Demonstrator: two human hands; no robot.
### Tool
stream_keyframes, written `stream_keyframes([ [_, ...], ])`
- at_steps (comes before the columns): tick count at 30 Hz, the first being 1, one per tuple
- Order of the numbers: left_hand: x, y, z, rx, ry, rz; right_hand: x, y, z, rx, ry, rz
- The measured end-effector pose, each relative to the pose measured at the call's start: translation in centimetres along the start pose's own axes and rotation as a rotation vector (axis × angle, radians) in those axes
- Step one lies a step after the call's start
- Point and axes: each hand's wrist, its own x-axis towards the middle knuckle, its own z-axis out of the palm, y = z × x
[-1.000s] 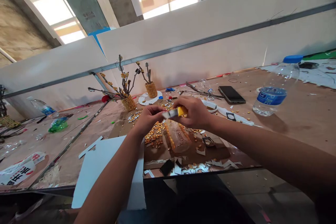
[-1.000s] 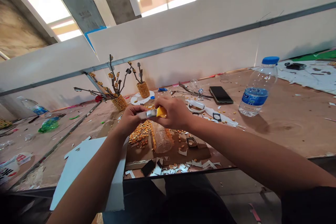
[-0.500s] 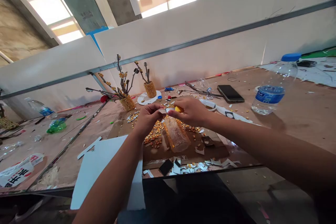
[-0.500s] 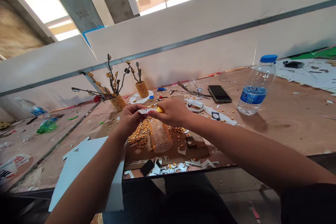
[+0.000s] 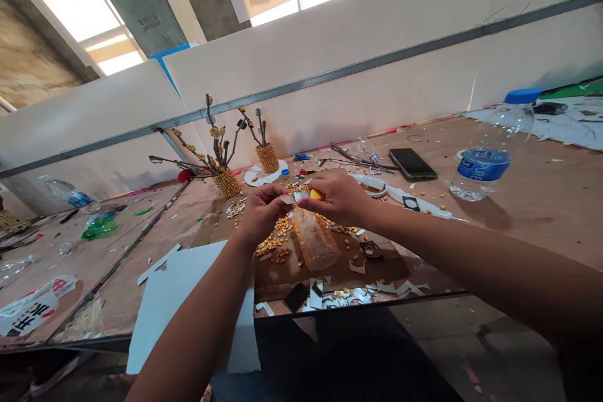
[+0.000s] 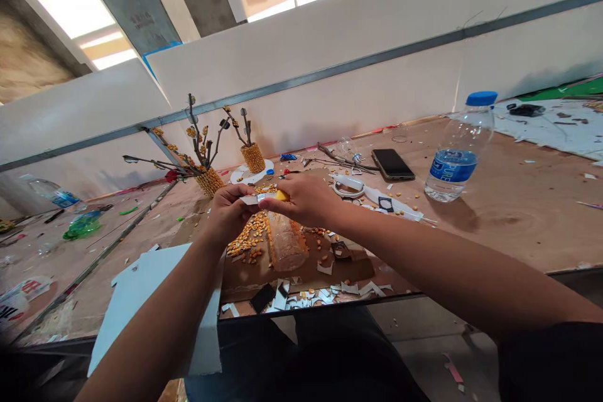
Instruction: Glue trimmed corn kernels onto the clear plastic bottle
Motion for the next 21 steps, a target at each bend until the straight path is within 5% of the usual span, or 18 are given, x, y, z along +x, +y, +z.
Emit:
stream_keyframes([
  [10, 0.5, 0.0, -0.2, -0.015, 0.012, 0.049, 0.3, -0.1, 0.2, 0.038, 0.008, 0.083],
  [16, 0.2, 0.6, -0.5, 0.013, -0.023, 0.073, 1.0, 1.9, -0.5, 0.105, 0.085, 0.284],
  [21, 0.4, 0.0, -0.6, 0.094, -0.059, 0.033, 1.1, 1.5, -0.8, 0.364, 0.156, 0.065],
])
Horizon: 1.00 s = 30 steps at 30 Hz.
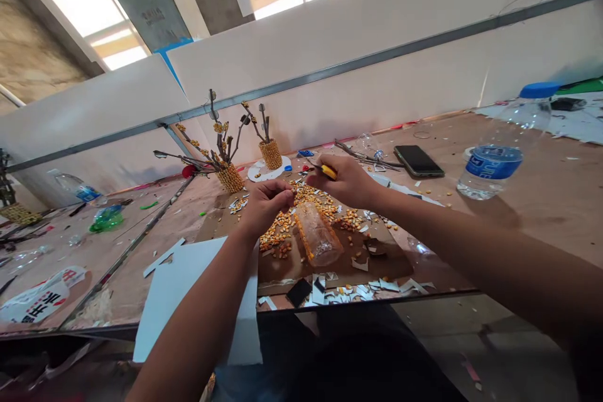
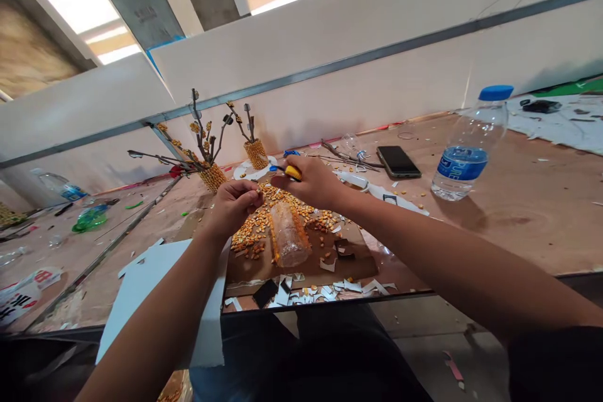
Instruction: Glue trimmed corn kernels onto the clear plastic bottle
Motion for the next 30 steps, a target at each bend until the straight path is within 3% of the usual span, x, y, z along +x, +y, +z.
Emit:
stream_keyframes([
  [3, 0.0, -0.4, 0.2, 0.053, -0.037, -0.01, -0.3, -0.8, 0.3, 0.126, -0.028, -0.146],
  [6, 0.0, -0.5, 0.4, 0.098, -0.075, -0.019, -0.5, -1.1, 0.5, 0.114, -0.083, -0.244],
  [10, 0.0, -0.2, 0.6, 0.129, -0.098, -0.024, -0.5, -1.0, 0.7, 0.068, -0.156, -0.225],
  [14, 0.1, -0.4, 0.3, 0.141, -0.095, -0.023, 0.0, -1.0, 0.8, 0.098, -0.172, -0.118],
  [21, 0.3, -1.2, -0.1, 0.145, -0.063, -0.026, 1.7, -0.9, -0.1, 0.216, 0.063, 0.271],
  [26, 0.4, -1.6, 0.1, 0.139, -0.052, -0.034, 2.5, -0.6, -0.8, 0.463, -0.147, 0.402],
  [30, 0.7, -1.8, 0.0, 0.123, -0.044, -0.043, 4.1, -0.3, -1.5, 0.723, -0.023, 0.523],
])
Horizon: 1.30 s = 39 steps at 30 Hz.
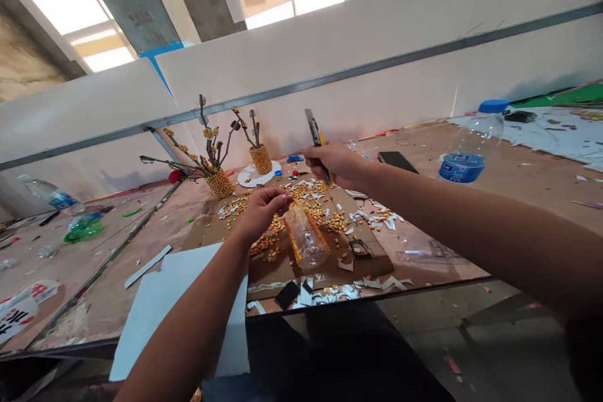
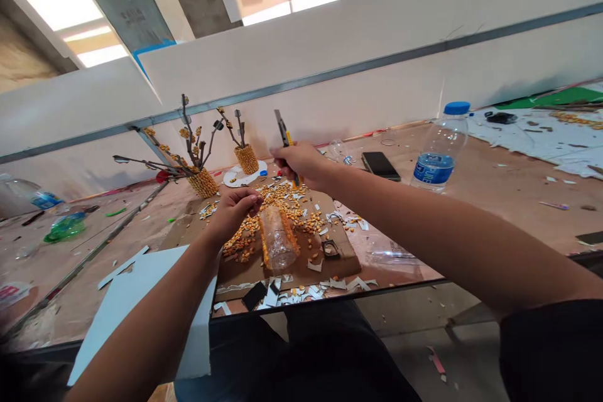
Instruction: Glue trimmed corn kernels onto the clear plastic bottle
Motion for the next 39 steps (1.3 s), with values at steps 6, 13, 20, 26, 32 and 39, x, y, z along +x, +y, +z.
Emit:
stream_keyframes([
  [6, 0.2, -0.1, 0.0, -0.03, 0.001, -0.008, 0.8, -0.8, -2.1, 0.137, 0.164, 0.046],
  [13, 0.1, 0.2, 0.3, -0.041, 0.006, -0.003, -0.7, -3.6, -3.9, 0.255, 0.231, 0.037],
  [20, 0.3, 0.1, 0.2, -0.018, 0.007, 0.006, 0.7, -3.8, -5.8, 0.009, 0.445, -0.3],
  [26, 0.3, 0.1, 0.2, -0.003, 0.017, 0.004, 1.0, -0.6, -3.8, -0.378, 0.203, -0.331],
  [32, 0.3, -0.2, 0.2, 0.045, 0.017, -0.012, 0.1, 2.5, -0.8, -0.547, -0.065, -0.33],
  [39, 0.0, -1.1, 0.4, 0.083, -0.001, -0.056, -0.1, 6.0, -2.4, -0.395, 0.011, -0.225],
])
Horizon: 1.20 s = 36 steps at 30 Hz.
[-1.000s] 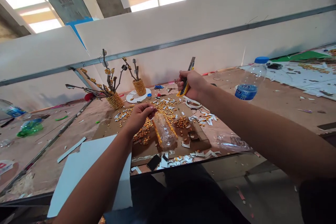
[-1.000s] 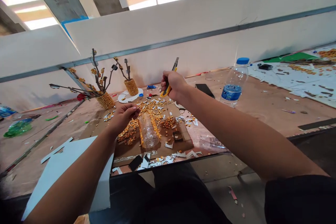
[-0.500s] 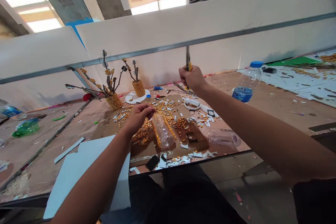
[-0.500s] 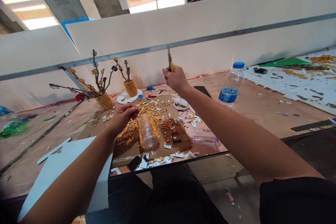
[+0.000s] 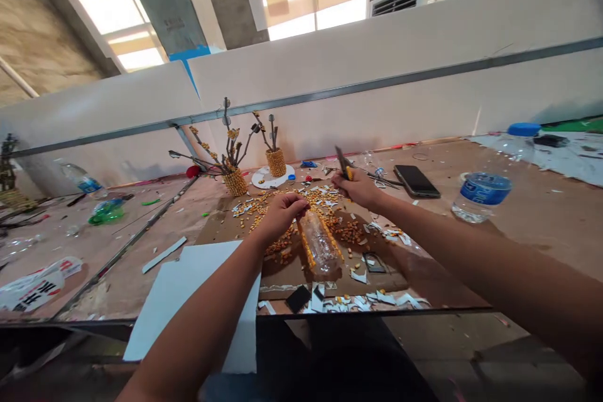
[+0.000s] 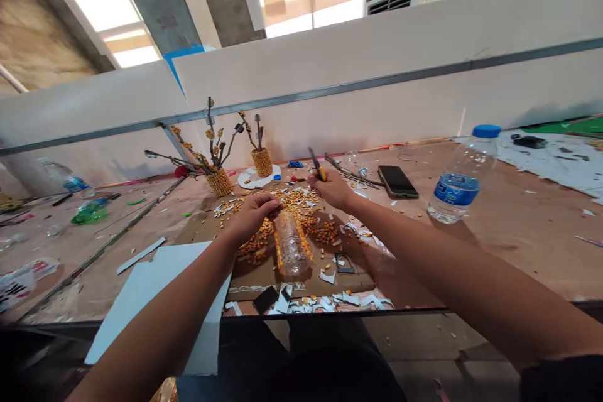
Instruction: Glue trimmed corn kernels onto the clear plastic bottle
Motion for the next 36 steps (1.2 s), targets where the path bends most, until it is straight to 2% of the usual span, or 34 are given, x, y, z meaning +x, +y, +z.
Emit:
stream_keyframes([
  [3, -0.2, 0.1, 0.2, -0.01, -0.015, -0.007, -1.0, -0.2, 0.8, 0.071, 0.012, 0.06],
  [8, -0.3, 0.5, 0.3, -0.024, -0.045, 0.011, -1.9, -2.9, 1.6, 0.02, -0.119, 0.073],
  [13, -0.3, 0.5, 0.4, -0.009, -0.067, 0.037, -1.5, -4.0, 1.8, -0.151, -0.185, -0.112],
  [17, -0.5, 0.6, 0.5, 0.046, -0.051, 0.048, -2.1, -2.9, 2.9, -0.194, -0.168, -0.237],
  [21, -0.6, 0.6, 0.5, 0.131, -0.026, 0.058, -2.5, -1.9, 3.2, -0.19, -0.137, -0.285],
  [25, -0.4, 0.3, 0.2, 0.212, 0.055, 0.059, -2.1, -1.4, 1.9, -0.154, -0.161, -0.234],
  [27, -0.1, -0.1, 0.0, 0.244, 0.052, 0.028, -1.9, -1.4, 0.9, -0.135, -0.199, -0.184],
  [31, 0.3, -0.8, -0.7, 0.248, -0.084, -0.065, -2.3, -2.1, -0.9, -0.109, -0.321, -0.093],
  [36, 0.7, -1.2, -1.7, 0.196, -0.224, -0.121, -3.5, -3.7, -1.4, -0.094, -0.573, 0.042],
])
